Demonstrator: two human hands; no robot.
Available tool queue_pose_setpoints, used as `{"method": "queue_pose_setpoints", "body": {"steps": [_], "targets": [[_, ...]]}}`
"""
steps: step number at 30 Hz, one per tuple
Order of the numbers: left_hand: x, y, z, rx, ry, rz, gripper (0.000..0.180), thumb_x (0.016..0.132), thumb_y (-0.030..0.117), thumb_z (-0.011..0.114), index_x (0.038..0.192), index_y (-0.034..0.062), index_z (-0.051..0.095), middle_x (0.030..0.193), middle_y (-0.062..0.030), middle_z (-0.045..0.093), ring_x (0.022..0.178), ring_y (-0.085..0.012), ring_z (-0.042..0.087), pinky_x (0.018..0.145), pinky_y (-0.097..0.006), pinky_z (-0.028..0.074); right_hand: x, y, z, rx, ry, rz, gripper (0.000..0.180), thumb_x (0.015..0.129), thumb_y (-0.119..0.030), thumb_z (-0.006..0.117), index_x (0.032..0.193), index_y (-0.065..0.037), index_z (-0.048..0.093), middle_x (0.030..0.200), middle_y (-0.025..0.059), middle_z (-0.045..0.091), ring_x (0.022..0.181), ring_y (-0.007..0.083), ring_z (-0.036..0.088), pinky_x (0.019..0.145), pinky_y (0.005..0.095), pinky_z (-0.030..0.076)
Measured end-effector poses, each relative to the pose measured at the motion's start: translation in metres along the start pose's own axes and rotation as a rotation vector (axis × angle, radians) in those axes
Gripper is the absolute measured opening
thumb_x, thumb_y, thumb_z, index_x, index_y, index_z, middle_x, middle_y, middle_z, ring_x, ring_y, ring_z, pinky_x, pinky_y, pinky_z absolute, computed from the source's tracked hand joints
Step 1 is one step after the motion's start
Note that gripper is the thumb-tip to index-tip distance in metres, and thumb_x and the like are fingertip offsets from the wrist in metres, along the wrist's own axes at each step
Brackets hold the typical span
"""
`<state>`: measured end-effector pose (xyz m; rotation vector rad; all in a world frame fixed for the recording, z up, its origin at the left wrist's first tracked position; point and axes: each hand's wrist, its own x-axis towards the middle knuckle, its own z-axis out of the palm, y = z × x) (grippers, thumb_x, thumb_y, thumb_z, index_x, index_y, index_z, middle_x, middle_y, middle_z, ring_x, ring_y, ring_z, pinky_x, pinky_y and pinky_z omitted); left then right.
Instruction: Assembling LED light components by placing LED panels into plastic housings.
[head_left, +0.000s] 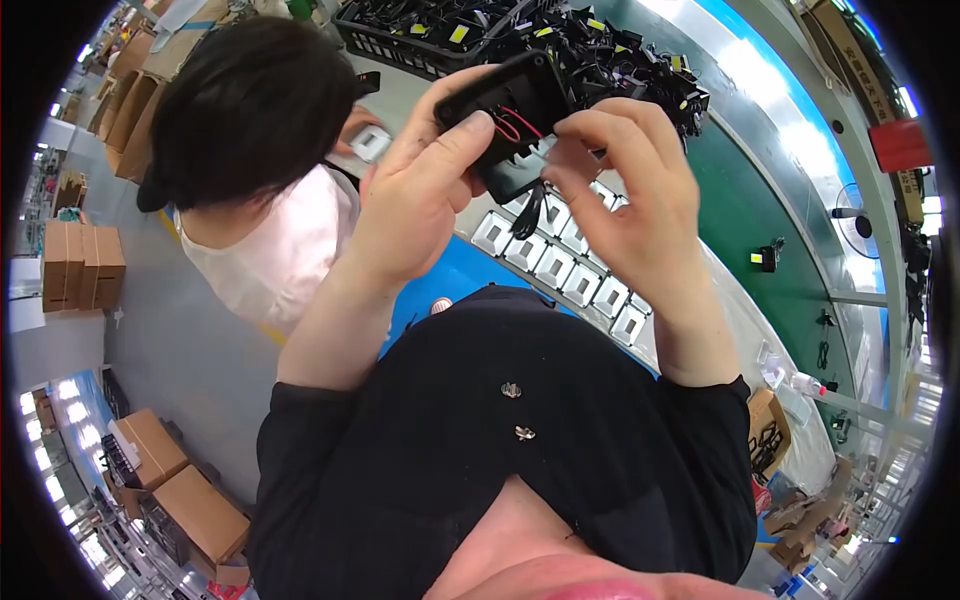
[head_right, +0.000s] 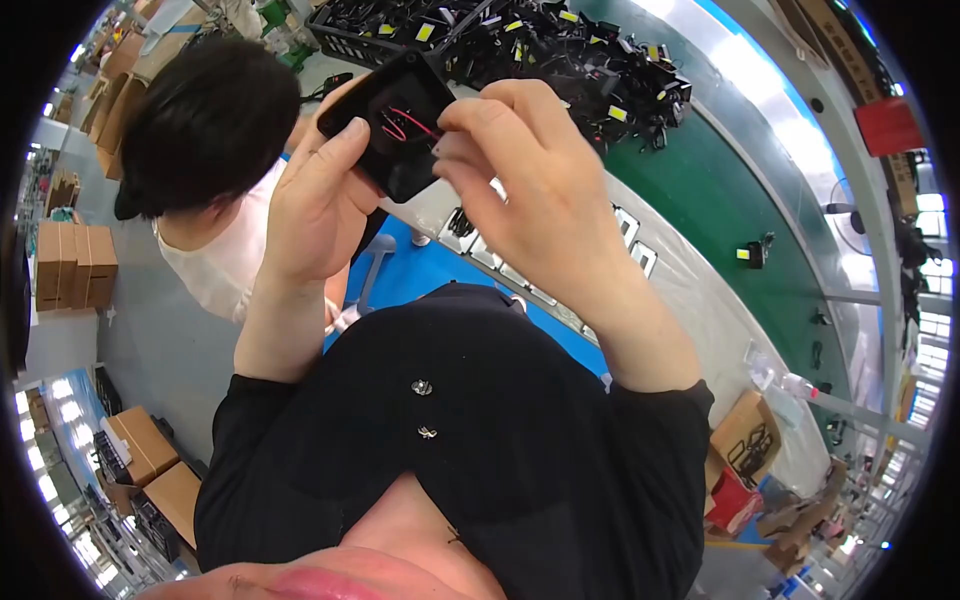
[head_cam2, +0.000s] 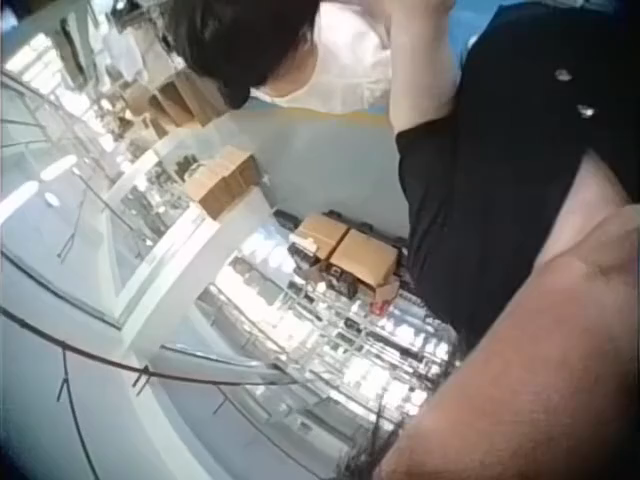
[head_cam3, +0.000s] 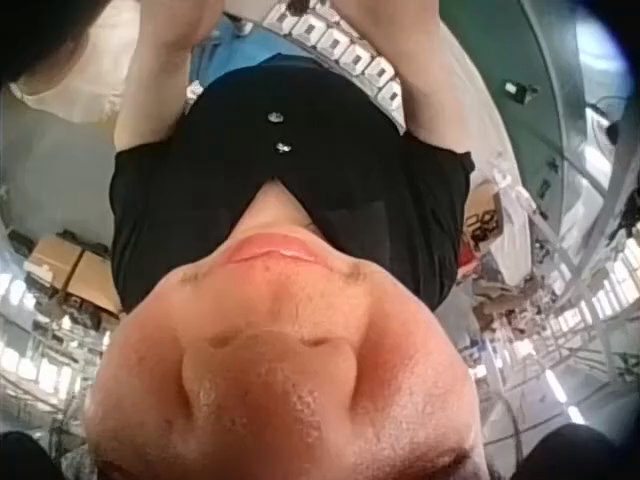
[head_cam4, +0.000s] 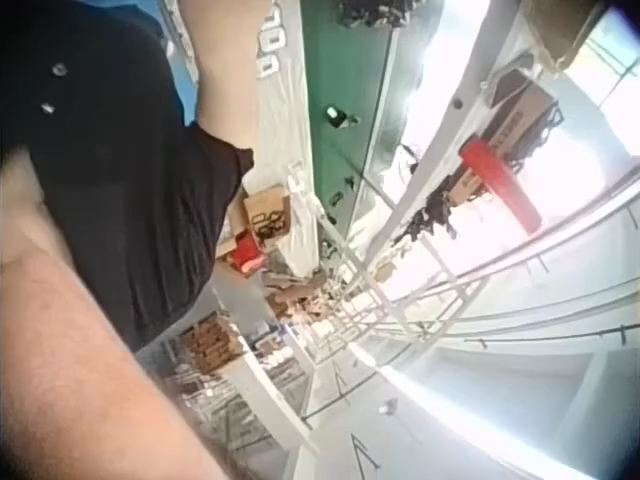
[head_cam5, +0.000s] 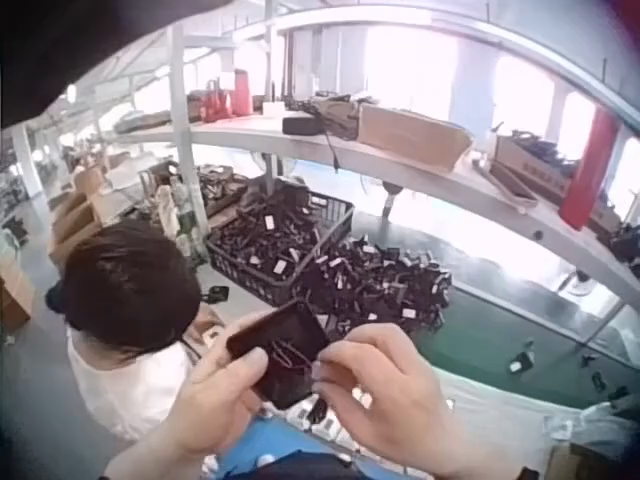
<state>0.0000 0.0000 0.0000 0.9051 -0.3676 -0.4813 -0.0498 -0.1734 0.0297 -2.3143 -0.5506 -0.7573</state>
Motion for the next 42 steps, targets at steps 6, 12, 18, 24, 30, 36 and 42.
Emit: {"method": "queue_pose_setpoints", "body": {"steps": [6,12,18,24,30,36,42], "targets": [[-0.029,0.024,-0.012,0.194,-0.029,0.126,0.047,0.087,0.009,0.051,0.13,0.0023,0.034,0.112,-0.008,0.051,0.102,-0.0128,0.049,0.088,-0.026,0.04,0.003,-0.028,0.021,-0.112,0.158,-0.15,0.019,0.072,0.0,0.063,0.09,-0.005,0.059,0.078,0.0086,0.06,0.065,0.0235,0.059,0.056,0.0289,0.047],[-0.031,0.007,-0.005,0.201,-0.017,0.236,0.044,0.087,0.007,0.05,0.128,0.0013,0.035,0.108,-0.0067,0.051,0.097,-0.0097,0.048,0.084,-0.023,0.04,-0.003,-0.038,0.003,0.541,-0.037,0.394,0.012,0.083,-0.002,0.057,0.094,-0.001,0.059,0.081,0.003,0.062,0.075,0.0063,0.058,0.066,0.0198,0.045],[-0.022,0.029,-0.019,0.334,0.083,0.356,0.034,0.091,0.009,0.042,0.124,0.0012,0.037,0.103,-0.0047,0.051,0.086,-0.0065,0.046,0.076,-0.019,0.039,0.009,-0.031,0.029,0.318,0.049,0.312,0.014,0.079,-0.002,0.061,0.092,-0.003,0.062,0.079,0.0036,0.062,0.069,0.0084,0.059,0.063,0.0206,0.046],[-0.014,0.026,-0.015,0.226,0.05,0.344,0.032,0.092,0.011,0.043,0.122,0.0009,0.038,0.102,-0.0045,0.05,0.089,-0.0068,0.046,0.078,-0.02,0.038,0.013,-0.02,0.041,-0.235,0.172,-0.166,0.025,0.064,0.003,0.064,0.086,-0.006,0.061,0.088,0.0062,0.058,0.079,0.0248,0.058,0.065,0.0322,0.046],[-0.008,0.023,-0.015,0.207,0.076,0.339,0.03,0.091,0.011,0.047,0.119,0.0021,0.039,0.099,-0.0037,0.05,0.087,-0.0065,0.047,0.075,-0.02,0.039,0.017,-0.02,0.04,-0.378,0.141,-0.255,0.026,0.062,-0.006,0.071,0.087,-0.006,0.061,0.085,0.004,0.059,0.081,0.0228,0.057,0.068,0.032,0.044],[-0.001,0.021,-0.018,0.358,0.157,0.454,0.027,0.088,0.005,0.052,0.113,0.0034,0.043,0.091,-0.0024,0.052,0.079,-0.0057,0.05,0.066,-0.019,0.041,0.015,-0.039,0.029,-0.093,0.079,-0.049,0.021,0.063,-0.006,0.072,0.083,-0.007,0.066,0.082,0.005,0.061,0.075,0.0208,0.057,0.064,0.0317,0.046],[-0.002,0.019,-0.013,0.425,0.181,0.546,0.025,0.087,0.002,0.052,0.111,0.0028,0.046,0.093,-0.0038,0.054,0.081,-0.0068,0.052,0.07,-0.019,0.043,0.014,-0.043,0.034,0.037,0.131,0.006,0.018,0.064,-0.007,0.073,0.081,-0.007,0.069,0.081,0.0046,0.062,0.071,0.0196,0.056,0.062,0.0294,0.044]]}}
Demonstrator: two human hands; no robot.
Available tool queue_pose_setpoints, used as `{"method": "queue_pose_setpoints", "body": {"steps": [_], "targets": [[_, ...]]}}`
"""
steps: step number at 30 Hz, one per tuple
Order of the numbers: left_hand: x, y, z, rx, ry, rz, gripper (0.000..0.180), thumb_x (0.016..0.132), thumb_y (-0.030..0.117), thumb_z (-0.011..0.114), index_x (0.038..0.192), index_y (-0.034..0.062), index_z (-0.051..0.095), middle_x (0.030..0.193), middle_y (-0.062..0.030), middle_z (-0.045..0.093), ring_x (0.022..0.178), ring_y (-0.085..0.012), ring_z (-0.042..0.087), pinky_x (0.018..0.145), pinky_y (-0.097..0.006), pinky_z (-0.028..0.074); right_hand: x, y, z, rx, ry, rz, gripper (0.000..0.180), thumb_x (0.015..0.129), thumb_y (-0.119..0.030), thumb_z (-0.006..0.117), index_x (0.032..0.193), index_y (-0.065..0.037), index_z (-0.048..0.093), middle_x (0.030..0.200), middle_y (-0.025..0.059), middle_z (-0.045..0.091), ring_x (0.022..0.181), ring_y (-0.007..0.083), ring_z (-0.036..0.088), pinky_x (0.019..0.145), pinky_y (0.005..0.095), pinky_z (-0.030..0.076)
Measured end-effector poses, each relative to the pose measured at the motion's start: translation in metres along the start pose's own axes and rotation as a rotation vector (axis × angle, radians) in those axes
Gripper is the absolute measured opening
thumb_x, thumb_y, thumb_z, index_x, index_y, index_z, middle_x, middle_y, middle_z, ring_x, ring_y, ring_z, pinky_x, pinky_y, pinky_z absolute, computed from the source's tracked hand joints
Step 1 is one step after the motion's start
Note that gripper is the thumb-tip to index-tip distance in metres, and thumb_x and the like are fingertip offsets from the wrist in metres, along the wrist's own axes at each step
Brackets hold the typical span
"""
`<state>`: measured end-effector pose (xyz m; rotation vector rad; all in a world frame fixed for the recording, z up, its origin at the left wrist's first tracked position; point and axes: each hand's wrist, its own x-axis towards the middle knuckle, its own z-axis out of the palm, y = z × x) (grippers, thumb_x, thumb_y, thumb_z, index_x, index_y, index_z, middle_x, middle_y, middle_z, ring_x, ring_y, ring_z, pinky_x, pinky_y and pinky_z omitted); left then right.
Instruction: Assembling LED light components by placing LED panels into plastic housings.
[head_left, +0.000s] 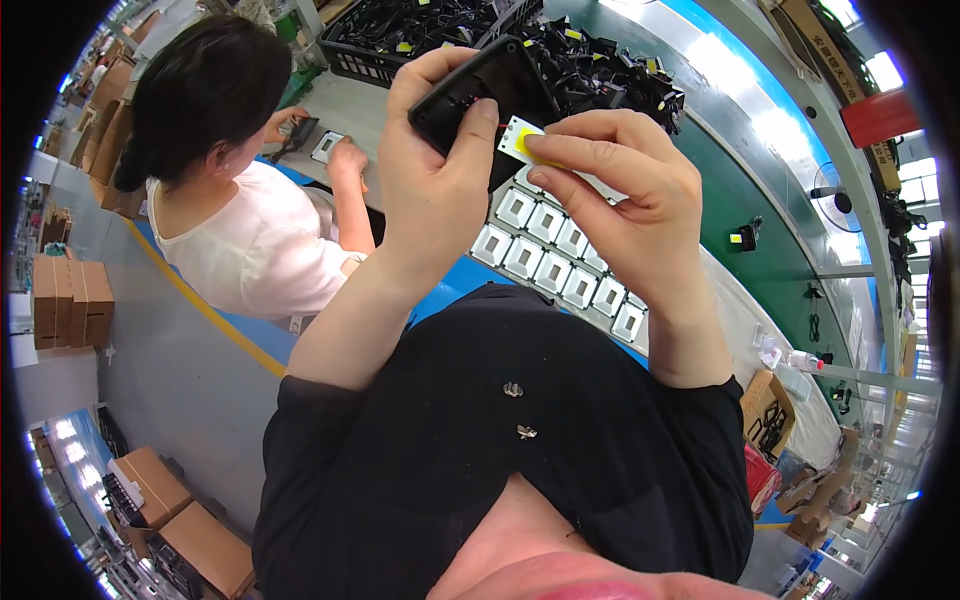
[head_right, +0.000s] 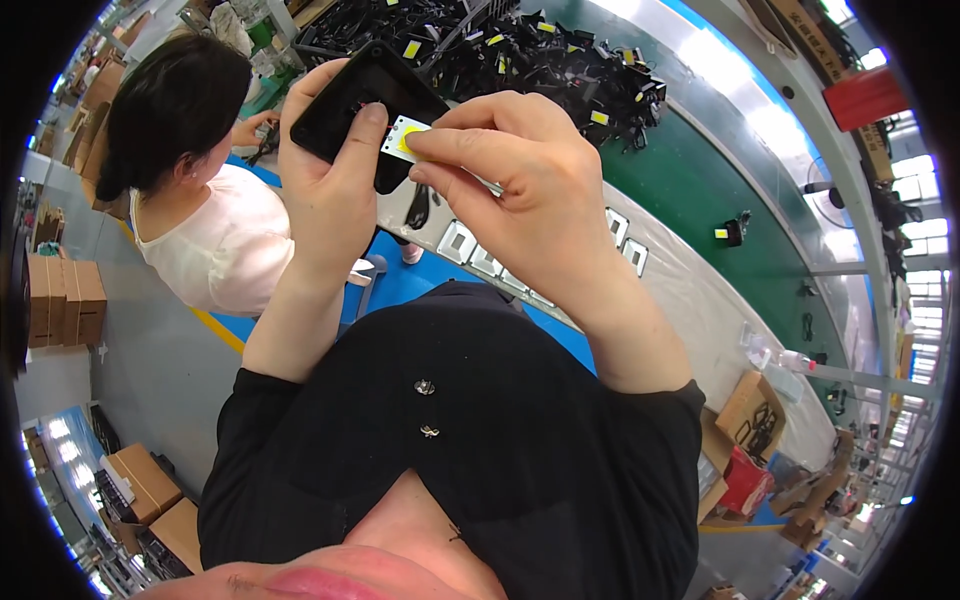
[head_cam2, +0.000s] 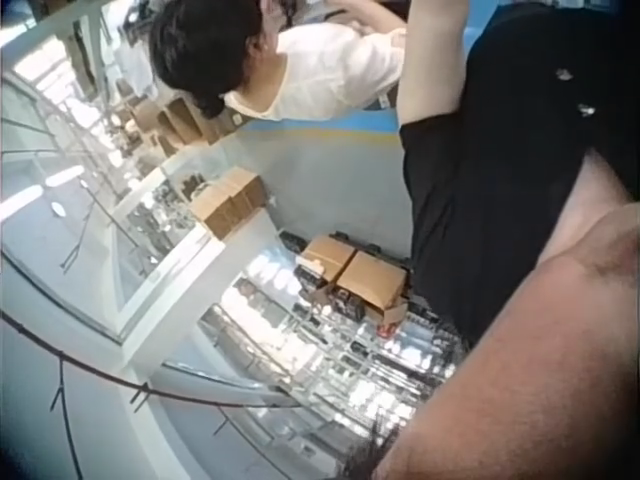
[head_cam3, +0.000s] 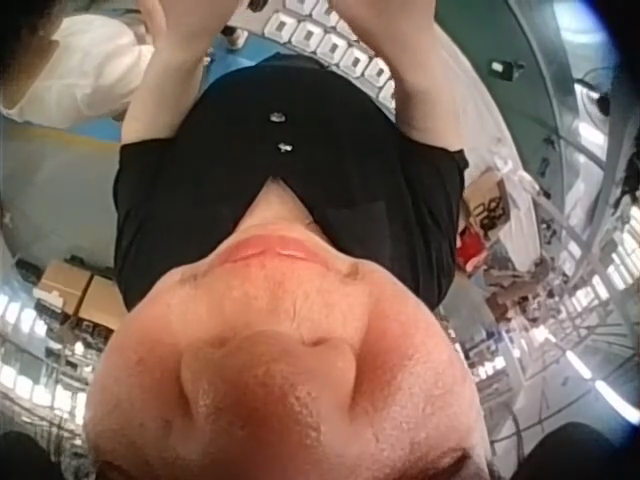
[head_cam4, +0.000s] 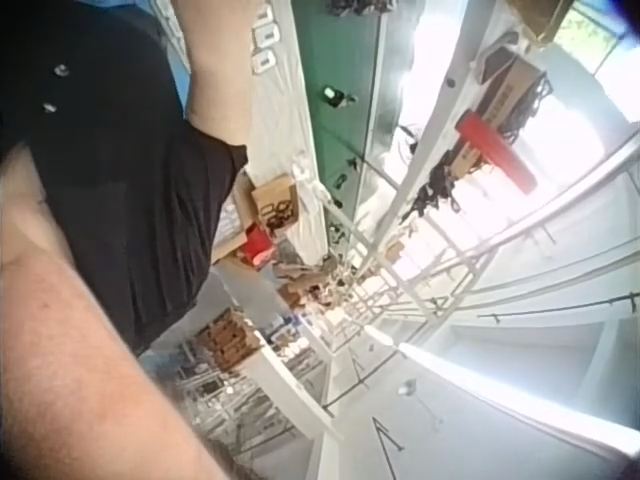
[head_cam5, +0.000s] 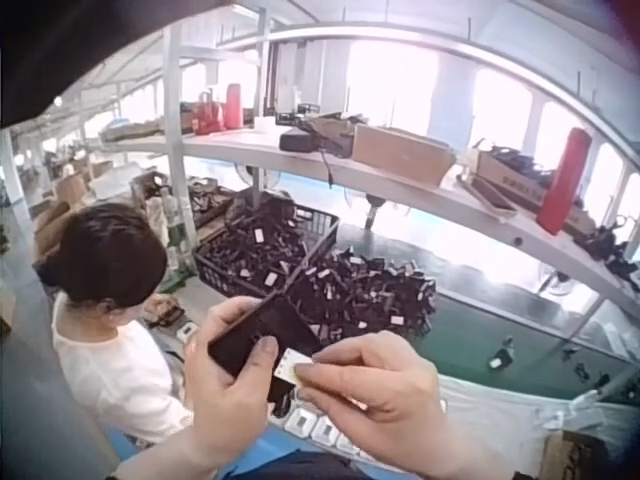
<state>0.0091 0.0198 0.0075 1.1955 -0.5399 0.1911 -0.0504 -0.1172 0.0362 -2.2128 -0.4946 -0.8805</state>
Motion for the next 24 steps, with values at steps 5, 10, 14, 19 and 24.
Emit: {"method": "queue_pose_setpoints", "body": {"steps": [5,10,14,19,24], "targets": [[-0.008,0.002,-0.001,-0.246,-0.075,-0.064,0.035,0.087,0.001,0.05,0.121,0.0014,0.044,0.106,-0.0048,0.053,0.095,-0.0076,0.05,0.082,-0.021,0.041,-0.002,0.001,0.007,-0.138,0.183,-0.184,0.022,0.061,-0.004,0.074,0.083,-0.006,0.069,0.081,0.0039,0.062,0.066,0.0176,0.054,0.056,0.027,0.041],[-0.018,0.022,-0.004,-0.442,-0.231,-0.163,0.054,0.082,0.011,0.049,0.132,-0.0023,0.034,0.116,-0.0083,0.048,0.105,-0.0134,0.047,0.094,-0.027,0.034,0.003,-0.004,0.012,-0.134,0.249,-0.292,0.026,0.059,-0.004,0.075,0.084,-0.006,0.069,0.082,0.0052,0.062,0.064,0.0171,0.055,0.055,0.0263,0.041],[-0.019,0.022,-0.011,-0.259,-0.253,-0.138,0.054,0.082,0.011,0.048,0.132,-0.0021,0.033,0.118,-0.0091,0.044,0.11,-0.0149,0.043,0.096,-0.028,0.032,0.003,-0.006,0.016,-0.133,0.259,-0.299,0.028,0.057,-0.003,0.074,0.085,-0.006,0.069,0.081,0.0053,0.062,0.064,0.0172,0.055,0.055,0.0262,0.042],[-0.025,0.024,-0.01,-0.269,-0.253,-0.152,0.053,0.083,0.01,0.046,0.132,-0.004,0.032,0.121,-0.01,0.04,0.113,-0.0162,0.041,0.097,-0.029,0.031,-0.002,-0.01,0.02,-0.123,0.231,-0.267,0.03,0.055,-0.003,0.073,0.085,-0.007,0.069,0.081,0.0054,0.061,0.066,0.018,0.056,0.056,0.0268,0.042],[-0.026,0.025,-0.009,-0.226,-0.242,-0.096,0.052,0.082,0.009,0.045,0.131,-0.0053,0.032,0.123,-0.0115,0.039,0.113,-0.0174,0.041,0.097,-0.03,0.031,-0.007,-0.013,0.024,-0.058,0.226,-0.219,0.033,0.053,-0.003,0.071,0.086,-0.007,0.069,0.082,0.0065,0.06,0.068,0.0183,0.056,0.056,0.0269,0.043]]}}
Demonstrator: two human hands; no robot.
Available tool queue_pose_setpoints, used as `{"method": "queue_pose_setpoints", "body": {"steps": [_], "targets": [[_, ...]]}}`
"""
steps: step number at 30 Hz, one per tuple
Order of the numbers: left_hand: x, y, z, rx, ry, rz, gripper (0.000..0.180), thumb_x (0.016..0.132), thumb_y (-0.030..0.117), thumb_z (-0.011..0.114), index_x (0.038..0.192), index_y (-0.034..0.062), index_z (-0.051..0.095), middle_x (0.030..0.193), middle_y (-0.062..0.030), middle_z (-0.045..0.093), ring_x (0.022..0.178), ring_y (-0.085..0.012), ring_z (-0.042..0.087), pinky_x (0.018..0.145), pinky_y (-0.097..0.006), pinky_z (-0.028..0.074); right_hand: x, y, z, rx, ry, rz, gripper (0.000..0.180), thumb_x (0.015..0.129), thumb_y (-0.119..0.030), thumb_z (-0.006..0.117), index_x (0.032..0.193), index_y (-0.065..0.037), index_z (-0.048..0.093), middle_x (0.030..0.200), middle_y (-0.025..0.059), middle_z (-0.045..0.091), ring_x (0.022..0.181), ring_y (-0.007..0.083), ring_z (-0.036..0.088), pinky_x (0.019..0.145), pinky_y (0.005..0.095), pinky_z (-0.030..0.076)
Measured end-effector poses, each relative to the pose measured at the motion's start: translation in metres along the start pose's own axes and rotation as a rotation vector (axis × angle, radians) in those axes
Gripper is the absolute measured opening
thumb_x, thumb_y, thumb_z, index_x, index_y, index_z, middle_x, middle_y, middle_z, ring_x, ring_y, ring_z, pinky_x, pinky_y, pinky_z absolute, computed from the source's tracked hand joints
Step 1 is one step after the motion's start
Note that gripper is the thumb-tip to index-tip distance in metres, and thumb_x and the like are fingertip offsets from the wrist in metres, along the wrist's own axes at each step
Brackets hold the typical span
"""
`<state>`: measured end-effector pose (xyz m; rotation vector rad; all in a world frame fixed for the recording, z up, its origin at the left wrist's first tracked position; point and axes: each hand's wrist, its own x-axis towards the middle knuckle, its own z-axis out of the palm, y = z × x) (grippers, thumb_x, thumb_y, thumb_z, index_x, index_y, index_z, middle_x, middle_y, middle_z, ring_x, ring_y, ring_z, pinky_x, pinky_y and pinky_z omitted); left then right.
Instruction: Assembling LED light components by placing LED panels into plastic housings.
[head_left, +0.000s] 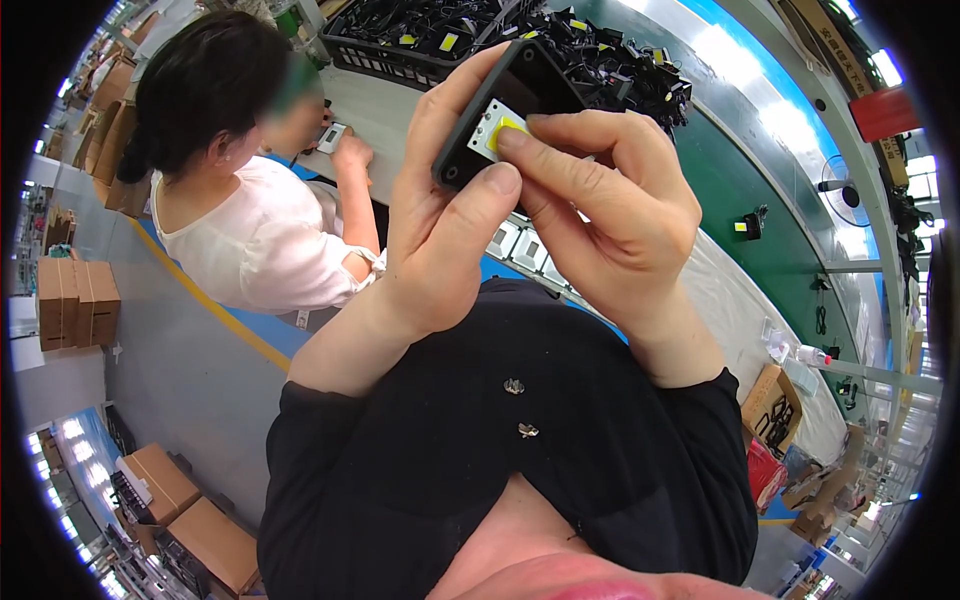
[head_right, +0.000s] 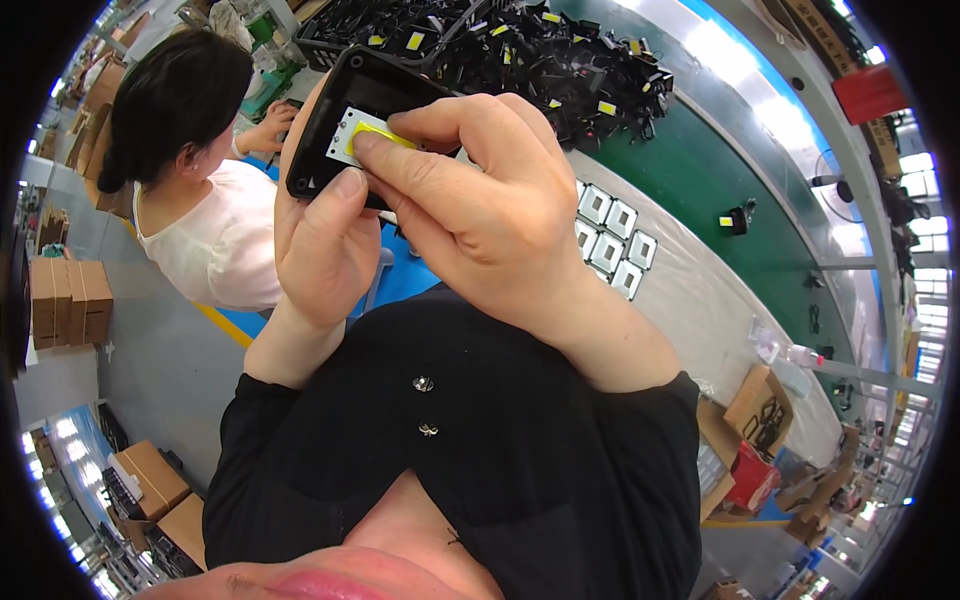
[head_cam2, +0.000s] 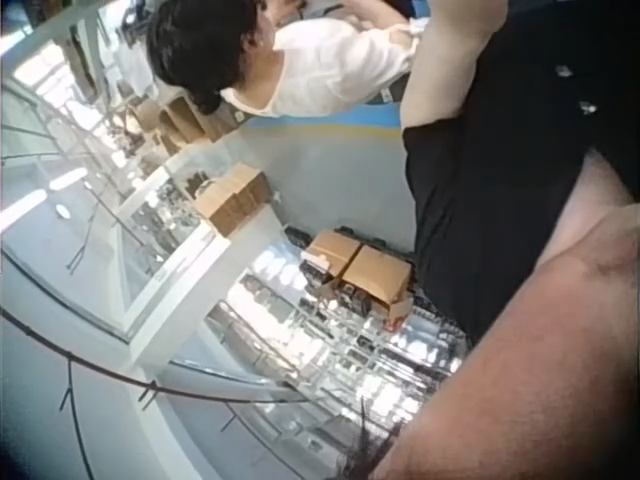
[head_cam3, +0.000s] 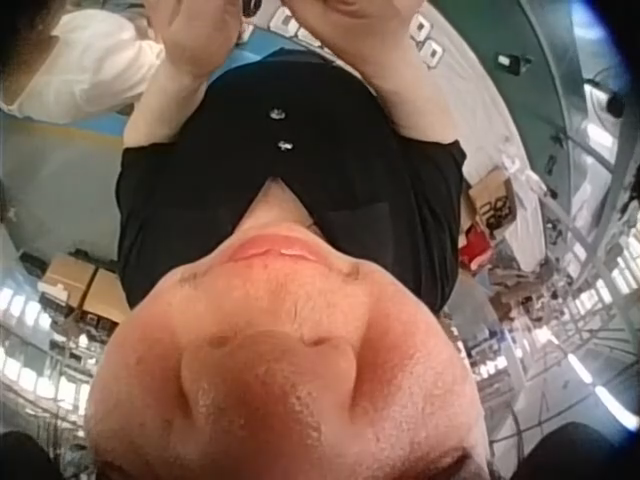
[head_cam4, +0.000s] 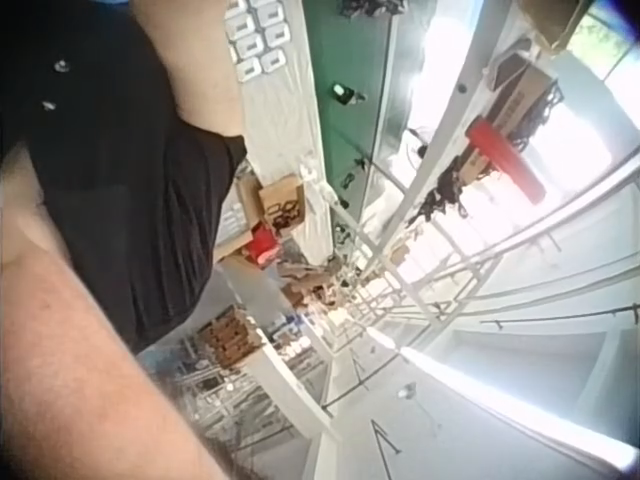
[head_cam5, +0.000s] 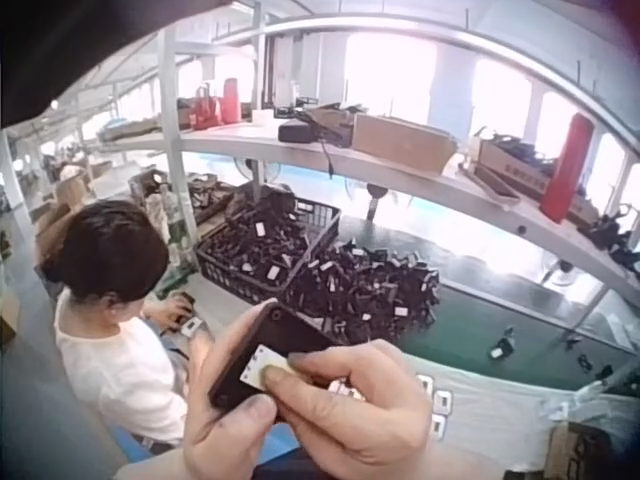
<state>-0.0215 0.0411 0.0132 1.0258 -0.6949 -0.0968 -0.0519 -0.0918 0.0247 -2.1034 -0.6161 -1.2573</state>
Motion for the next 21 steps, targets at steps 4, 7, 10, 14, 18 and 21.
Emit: {"method": "queue_pose_setpoints", "body": {"steps": [4,7,10,14,18,21], "targets": [[-0.001,0.003,-0.005,0.258,-0.064,0.127,0.053,0.082,0.013,0.046,0.13,-0.0056,0.034,0.124,-0.0146,0.039,0.112,-0.0204,0.04,0.096,-0.032,0.031,0.002,-0.006,-0.008,-0.048,-0.019,-0.038,0.035,0.053,-0.004,0.072,0.087,-0.007,0.07,0.084,0.0065,0.061,0.068,0.0177,0.055,0.057,0.027,0.043],[-0.002,0.004,0.0,0.241,-0.053,0.128,0.054,0.081,0.015,0.046,0.13,-0.0056,0.035,0.124,-0.0159,0.039,0.112,-0.0216,0.04,0.096,-0.032,0.03,0.0,-0.007,-0.011,-0.048,0.029,-0.1,0.036,0.053,-0.005,0.073,0.088,-0.007,0.07,0.084,0.0064,0.061,0.067,0.0171,0.055,0.057,0.0269,0.042],[-0.004,0.004,0.003,0.232,-0.058,0.134,0.053,0.082,0.014,0.046,0.13,-0.0055,0.034,0.124,-0.0155,0.039,0.112,-0.0213,0.04,0.096,-0.032,0.03,-0.002,-0.008,-0.013,-0.025,0.059,-0.029,0.036,0.052,-0.007,0.073,0.088,-0.007,0.07,0.085,0.0068,0.061,0.066,0.017,0.055,0.057,0.0267,0.042],[-0.01,0.004,0.011,0.17,-0.016,0.115,0.053,0.083,0.012,0.045,0.131,-0.0058,0.032,0.124,-0.0147,0.038,0.112,-0.0201,0.04,0.097,-0.032,0.03,-0.003,-0.01,-0.017,-0.022,0.035,-0.009,0.036,0.052,-0.006,0.073,0.088,-0.007,0.07,0.085,0.0071,0.061,0.067,0.0174,0.055,0.057,0.0269,0.042],[-0.009,0.004,0.013,0.178,-0.045,0.141,0.053,0.084,0.012,0.044,0.132,-0.0064,0.03,0.125,-0.0142,0.037,0.113,-0.0195,0.04,0.097,-0.031,0.031,-0.002,-0.011,-0.022,-0.026,-0.006,-0.018,0.033,0.057,0.0,0.072,0.09,-0.006,0.069,0.086,0.0078,0.06,0.068,0.0162,0.055,0.055,0.0239,0.042],[-0.01,0.004,0.015,0.214,-0.057,0.166,0.053,0.084,0.011,0.044,0.132,-0.0068,0.029,0.125,-0.0136,0.037,0.113,-0.0191,0.041,0.096,-0.031,0.032,-0.001,-0.012,-0.027,-0.037,-0.047,-0.021,0.032,0.063,0.005,0.072,0.092,-0.006,0.069,0.088,0.0084,0.061,0.069,0.0144,0.055,0.053,0.0212,0.042]]}}
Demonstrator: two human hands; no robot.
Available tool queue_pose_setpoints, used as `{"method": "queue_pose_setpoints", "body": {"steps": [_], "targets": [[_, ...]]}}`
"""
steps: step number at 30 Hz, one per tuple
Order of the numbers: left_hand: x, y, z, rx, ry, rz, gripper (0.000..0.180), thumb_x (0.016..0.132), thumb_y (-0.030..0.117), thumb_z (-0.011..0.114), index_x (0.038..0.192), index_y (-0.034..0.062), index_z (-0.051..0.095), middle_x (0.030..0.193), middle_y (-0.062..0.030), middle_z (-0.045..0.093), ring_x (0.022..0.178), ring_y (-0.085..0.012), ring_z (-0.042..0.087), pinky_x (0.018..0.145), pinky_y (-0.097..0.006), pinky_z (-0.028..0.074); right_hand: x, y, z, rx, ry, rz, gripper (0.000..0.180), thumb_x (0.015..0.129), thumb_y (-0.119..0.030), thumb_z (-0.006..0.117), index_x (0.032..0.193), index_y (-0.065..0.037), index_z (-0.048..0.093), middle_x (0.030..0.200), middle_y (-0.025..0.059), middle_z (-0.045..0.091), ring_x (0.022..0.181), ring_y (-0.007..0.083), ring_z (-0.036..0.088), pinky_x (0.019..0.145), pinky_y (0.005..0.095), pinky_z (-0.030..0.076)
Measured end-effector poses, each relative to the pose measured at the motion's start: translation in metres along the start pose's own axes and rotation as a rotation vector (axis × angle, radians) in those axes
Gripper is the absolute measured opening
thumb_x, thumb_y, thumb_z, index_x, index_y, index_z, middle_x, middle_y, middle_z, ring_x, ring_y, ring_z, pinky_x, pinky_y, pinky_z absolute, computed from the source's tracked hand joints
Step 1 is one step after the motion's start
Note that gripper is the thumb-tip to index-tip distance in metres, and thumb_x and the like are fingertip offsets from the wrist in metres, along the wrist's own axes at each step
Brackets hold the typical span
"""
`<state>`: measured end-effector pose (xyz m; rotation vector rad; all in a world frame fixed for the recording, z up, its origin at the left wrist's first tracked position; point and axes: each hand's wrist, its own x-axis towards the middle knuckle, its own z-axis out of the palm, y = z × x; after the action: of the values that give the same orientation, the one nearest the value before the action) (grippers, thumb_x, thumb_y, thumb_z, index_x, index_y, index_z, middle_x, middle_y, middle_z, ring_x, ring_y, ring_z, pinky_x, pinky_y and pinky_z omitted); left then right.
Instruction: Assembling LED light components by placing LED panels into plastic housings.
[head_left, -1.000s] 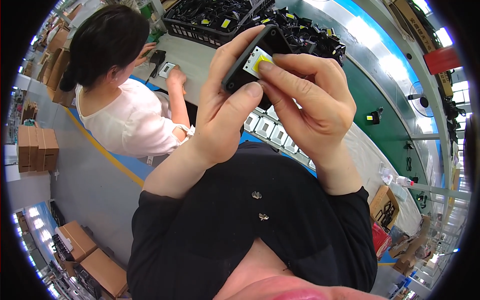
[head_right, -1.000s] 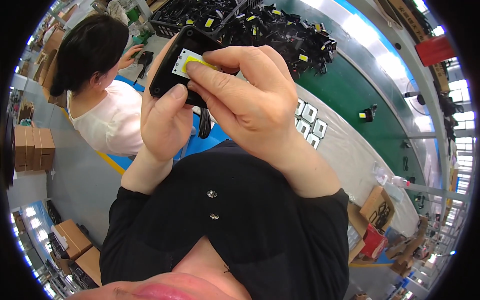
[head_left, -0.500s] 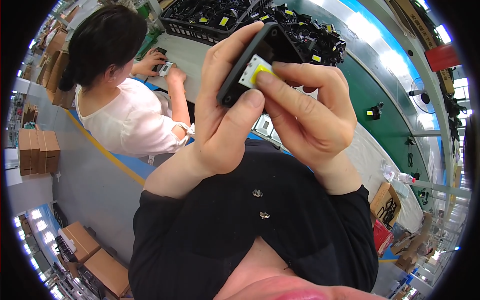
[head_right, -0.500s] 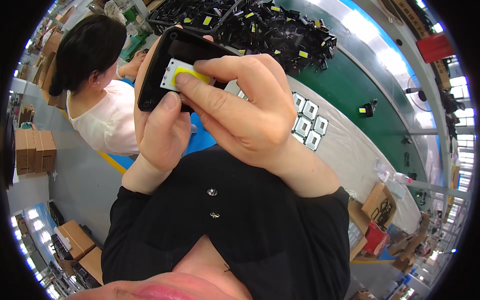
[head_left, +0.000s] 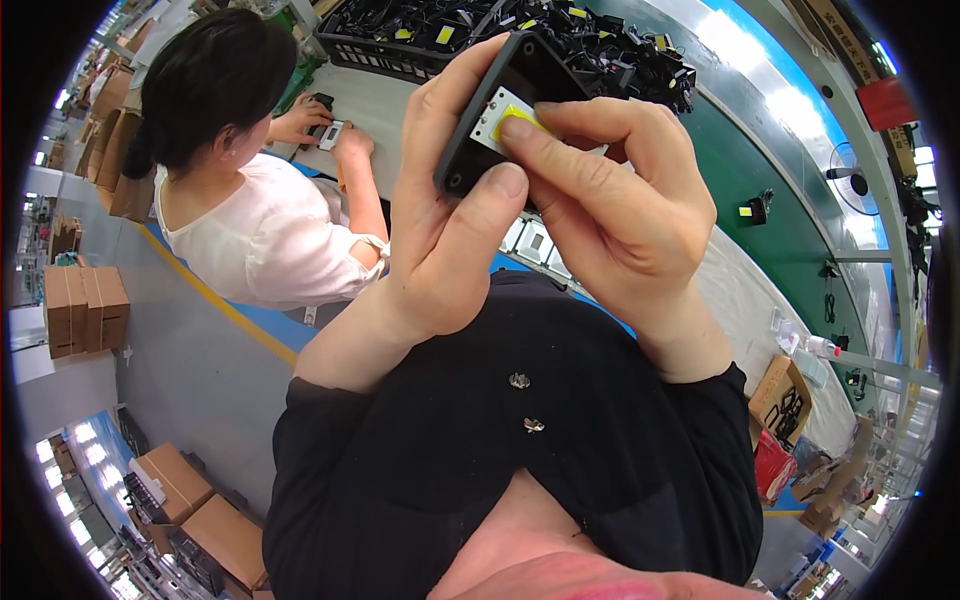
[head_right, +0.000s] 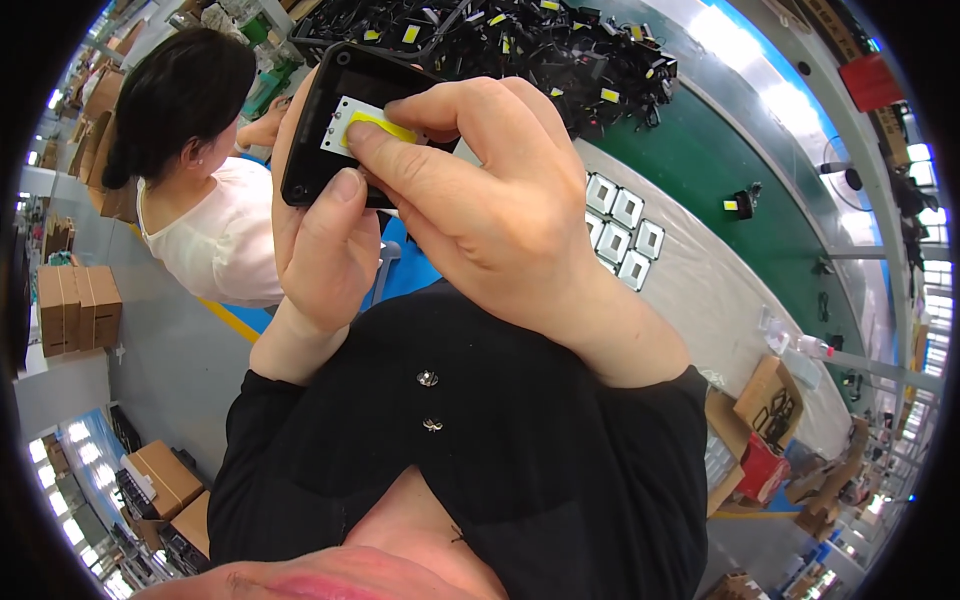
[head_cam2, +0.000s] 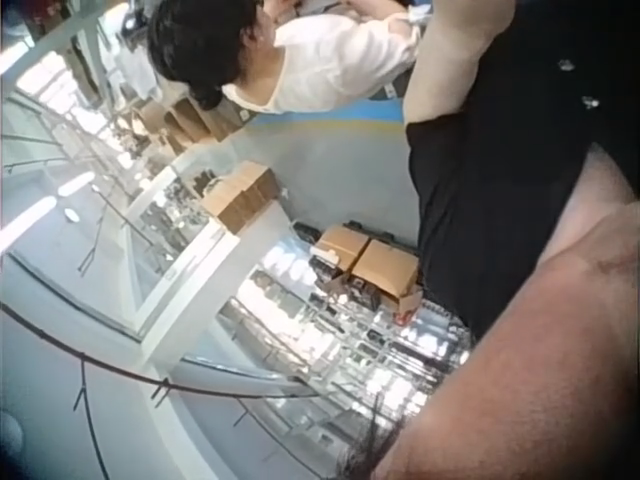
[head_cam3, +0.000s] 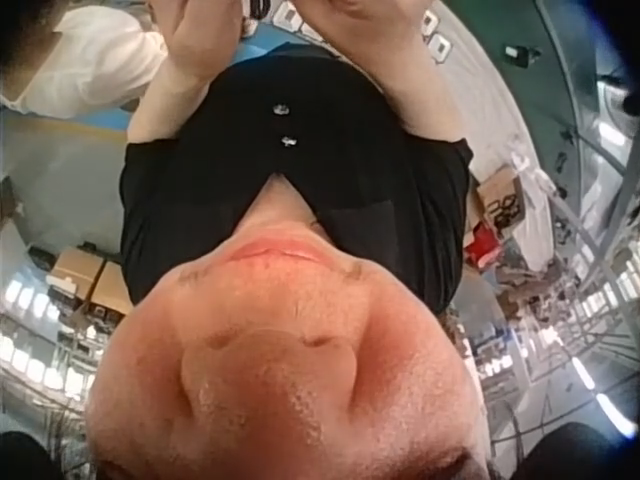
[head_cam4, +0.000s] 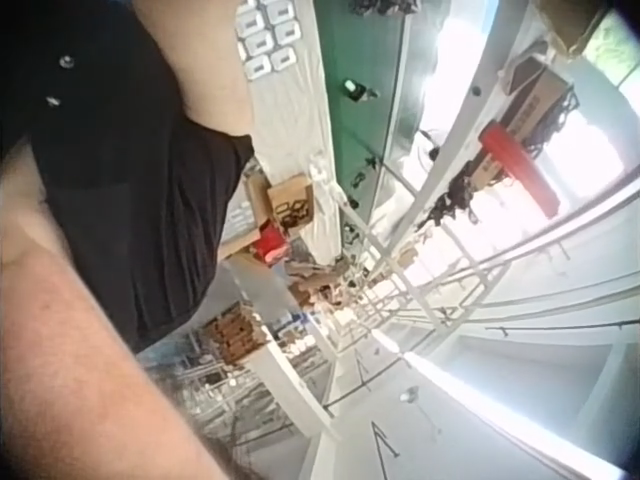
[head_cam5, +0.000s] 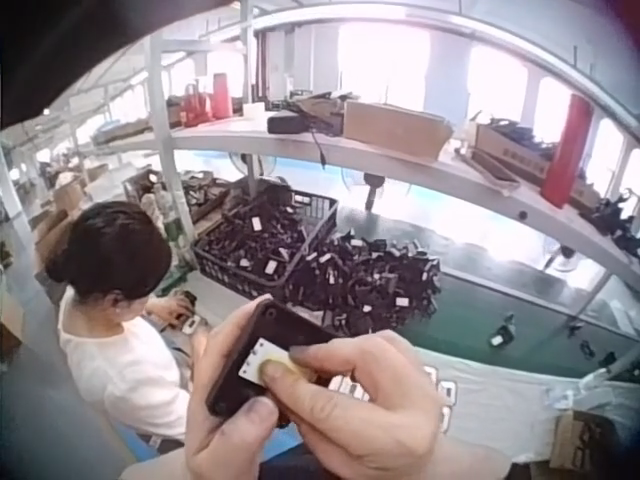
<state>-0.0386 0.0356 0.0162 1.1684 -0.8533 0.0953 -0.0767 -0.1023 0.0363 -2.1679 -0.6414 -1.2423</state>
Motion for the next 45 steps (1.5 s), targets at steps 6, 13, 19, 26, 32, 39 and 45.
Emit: {"method": "queue_pose_setpoints", "body": {"steps": [6,13,19,26,32,39,45], "targets": [[-0.004,0.008,0.008,-0.216,0.01,-0.062,0.055,0.085,0.009,0.044,0.134,-0.0069,0.024,0.125,-0.0125,0.039,0.112,-0.0179,0.042,0.095,-0.029,0.033,-0.004,0.002,-0.001,-0.038,-0.021,-0.014,0.033,0.06,0.004,0.073,0.091,-0.007,0.07,0.087,0.0072,0.061,0.07,0.0147,0.055,0.054,0.0217,0.042],[0.008,0.023,-0.012,0.058,-0.122,-0.282,0.047,0.083,-0.004,0.047,0.128,-0.0022,0.033,0.114,-0.0108,0.049,0.092,-0.011,0.054,0.073,-0.02,0.046,-0.008,0.019,-0.001,-0.183,-0.022,-0.15,0.03,0.055,-0.007,0.067,0.085,-0.009,0.068,0.081,0.0028,0.058,0.07,0.0195,0.055,0.065,0.0304,0.042],[0.011,0.005,-0.007,0.095,-0.002,-0.168,0.034,0.083,-0.008,0.047,0.115,-0.002,0.039,0.103,-0.0106,0.052,0.088,-0.0097,0.053,0.071,-0.02,0.045,-0.007,0.013,-0.009,-0.045,-0.011,-0.078,0.031,0.057,-0.004,0.068,0.088,-0.01,0.069,0.098,0.0054,0.056,0.09,0.0216,0.053,0.071,0.031,0.04],[0.005,0.001,0.008,0.201,0.017,0.119,0.029,0.083,-0.007,0.048,0.11,-0.0051,0.038,0.103,-0.0133,0.053,0.095,-0.0136,0.053,0.084,-0.025,0.043,-0.018,0.011,0.0,1.038,-0.031,0.801,0.031,0.085,-0.017,0.062,0.111,-0.002,0.057,0.09,0.0029,0.062,0.08,0.0063,0.055,0.067,0.022,0.044],[0.007,-0.007,0.003,0.133,-0.096,0.147,0.037,0.082,-0.006,0.056,0.112,0.0015,0.036,0.11,-0.0166,0.052,0.101,-0.0181,0.051,0.092,-0.028,0.039,-0.018,0.015,0.005,0.906,-0.012,0.721,0.017,0.083,-0.014,0.062,0.093,0.0,0.063,0.076,0.0023,0.062,0.071,0.0063,0.055,0.062,0.022,0.045],[-0.002,-0.034,0.009,0.042,0.139,0.104,0.034,0.084,-0.003,0.056,0.111,0.0032,0.036,0.105,-0.0121,0.053,0.094,-0.0159,0.054,0.084,-0.026,0.043,-0.016,0.027,0.003,0.671,-0.123,0.696,0.016,0.08,-0.015,0.064,0.084,0.001,0.064,0.068,0.0061,0.059,0.063,0.0095,0.054,0.054,0.0249,0.042],[-0.006,-0.037,0.011,0.063,0.171,0.104,0.032,0.085,-0.002,0.054,0.111,0.001,0.035,0.107,-0.0151,0.052,0.097,-0.0177,0.054,0.087,-0.028,0.042,-0.013,0.027,0.001,0.543,-0.185,0.639,0.016,0.081,-0.014,0.06,0.084,0.001,0.062,0.068,0.0111,0.057,0.06,0.0185,0.054,0.055,0.0293,0.042]]}}
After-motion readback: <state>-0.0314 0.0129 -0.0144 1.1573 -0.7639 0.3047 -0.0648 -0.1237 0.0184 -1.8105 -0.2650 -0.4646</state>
